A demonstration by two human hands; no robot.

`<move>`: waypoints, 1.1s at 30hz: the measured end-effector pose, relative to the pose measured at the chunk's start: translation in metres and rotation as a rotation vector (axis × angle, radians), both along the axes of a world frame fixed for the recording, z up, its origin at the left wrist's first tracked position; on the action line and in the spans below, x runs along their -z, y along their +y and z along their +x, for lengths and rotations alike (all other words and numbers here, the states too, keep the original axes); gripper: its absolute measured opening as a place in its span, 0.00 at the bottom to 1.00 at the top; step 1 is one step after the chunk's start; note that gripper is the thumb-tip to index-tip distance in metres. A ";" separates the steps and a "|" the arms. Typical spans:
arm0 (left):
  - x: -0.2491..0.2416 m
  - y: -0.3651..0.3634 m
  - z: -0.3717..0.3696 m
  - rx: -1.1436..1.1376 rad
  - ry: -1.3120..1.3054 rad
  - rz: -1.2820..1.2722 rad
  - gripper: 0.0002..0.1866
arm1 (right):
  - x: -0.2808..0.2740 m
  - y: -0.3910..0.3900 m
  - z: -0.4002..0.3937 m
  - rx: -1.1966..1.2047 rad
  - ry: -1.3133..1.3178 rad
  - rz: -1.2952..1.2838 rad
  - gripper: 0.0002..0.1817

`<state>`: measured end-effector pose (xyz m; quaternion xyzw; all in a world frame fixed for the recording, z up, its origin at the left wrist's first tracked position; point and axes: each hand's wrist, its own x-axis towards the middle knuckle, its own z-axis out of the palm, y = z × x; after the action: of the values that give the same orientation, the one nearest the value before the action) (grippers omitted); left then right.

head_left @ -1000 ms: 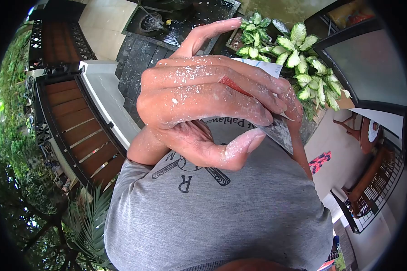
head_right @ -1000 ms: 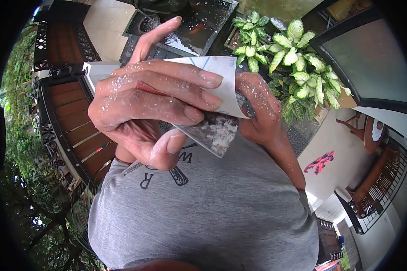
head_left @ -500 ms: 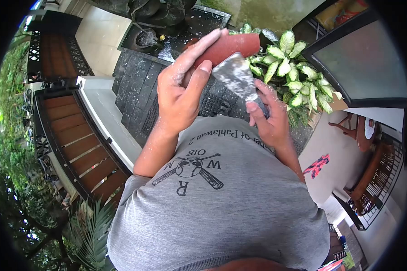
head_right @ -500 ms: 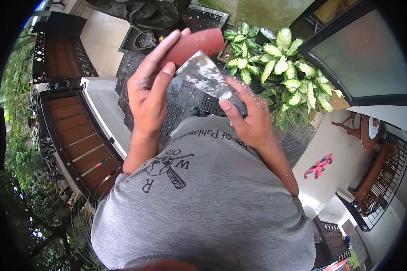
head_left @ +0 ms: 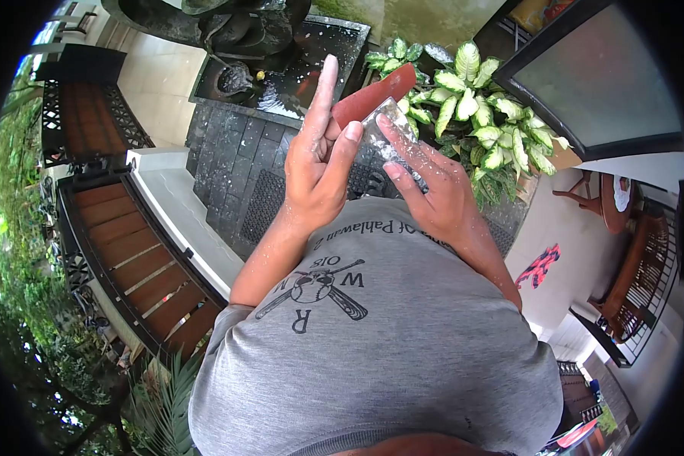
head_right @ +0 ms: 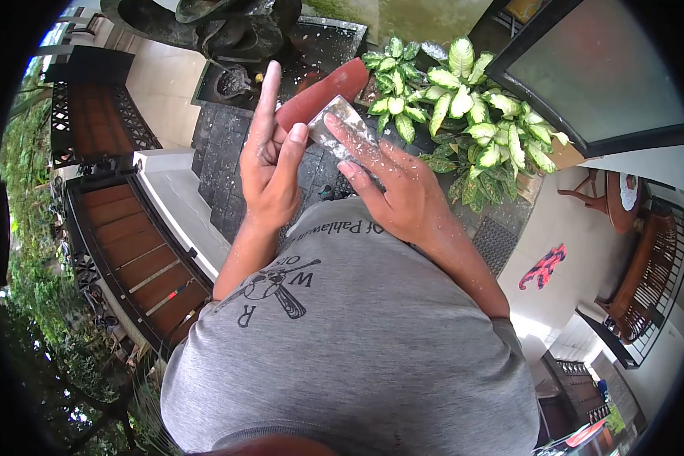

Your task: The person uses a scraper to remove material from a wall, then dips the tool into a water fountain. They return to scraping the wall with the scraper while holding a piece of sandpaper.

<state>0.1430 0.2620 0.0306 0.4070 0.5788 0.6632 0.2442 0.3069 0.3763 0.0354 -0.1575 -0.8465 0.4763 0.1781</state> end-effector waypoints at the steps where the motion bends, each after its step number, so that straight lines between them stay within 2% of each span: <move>1: 0.003 0.000 0.000 -0.032 0.081 -0.018 0.36 | 0.001 -0.001 -0.001 0.014 0.006 0.010 0.26; 2: 0.006 0.004 0.001 -0.035 0.084 -0.022 0.36 | 0.003 -0.002 -0.002 0.011 0.009 0.006 0.26; 4: 0.010 0.013 0.003 -0.214 0.278 0.112 0.34 | 0.011 -0.001 -0.006 0.027 -0.111 -0.070 0.26; 5: 0.001 0.007 0.001 -0.143 0.222 0.045 0.34 | 0.026 0.004 -0.004 0.006 -0.170 -0.039 0.26; 6: 0.002 0.009 -0.003 -0.145 0.332 0.098 0.34 | 0.037 0.007 0.000 0.014 -0.163 -0.029 0.26; 9: -0.002 0.015 -0.010 -0.179 0.424 0.087 0.33 | 0.044 0.010 0.011 0.182 -0.044 -0.104 0.25; 11: -0.002 0.013 -0.008 -0.162 0.265 0.021 0.33 | 0.030 0.012 0.020 0.167 -0.025 -0.085 0.26; 14: 0.007 0.018 0.005 -0.130 0.186 0.041 0.32 | 0.010 0.008 0.023 0.193 0.021 -0.093 0.27; 16: 0.012 0.018 0.009 -0.069 0.211 -0.034 0.33 | 0.006 0.007 0.020 0.186 0.004 0.071 0.28; 17: 0.010 0.021 0.015 -0.014 0.020 0.020 0.33 | 0.014 0.007 0.016 0.197 0.111 0.222 0.29; 18: 0.008 0.024 0.018 0.036 -0.171 0.077 0.34 | 0.012 0.007 0.013 0.200 0.115 0.230 0.29; 20: 0.008 0.025 0.018 0.026 -0.194 0.102 0.35 | 0.009 0.005 0.008 0.260 0.176 0.343 0.30; 22: 0.005 0.021 0.016 0.029 -0.356 0.039 0.37 | 0.015 0.002 0.011 0.251 0.102 0.343 0.31; 24: 0.012 0.016 0.013 0.027 -0.351 0.000 0.36 | 0.018 0.000 0.014 0.152 -0.033 0.281 0.32; 25: 0.015 0.015 0.011 0.030 -0.345 -0.041 0.36 | 0.026 0.002 0.014 0.086 -0.018 0.399 0.35; 26: 0.017 0.016 0.011 0.028 -0.345 -0.038 0.36 | 0.027 0.001 0.014 0.083 -0.017 0.402 0.35; 28: 0.019 0.018 0.013 0.041 -0.400 0.093 0.37 | 0.029 -0.001 0.015 -0.004 -0.048 0.399 0.43; 32: 0.021 0.013 0.015 0.036 -0.529 0.165 0.38 | 0.034 -0.002 0.012 -0.052 0.001 0.378 0.45; 33: 0.027 0.012 0.012 -0.005 -0.500 0.152 0.38 | 0.037 -0.004 0.013 -0.064 -0.014 0.284 0.46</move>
<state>0.1551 0.2743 0.0040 0.2462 0.4501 0.7852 0.3468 0.3200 0.3719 -0.0016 -0.1068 -0.9113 0.3559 0.1776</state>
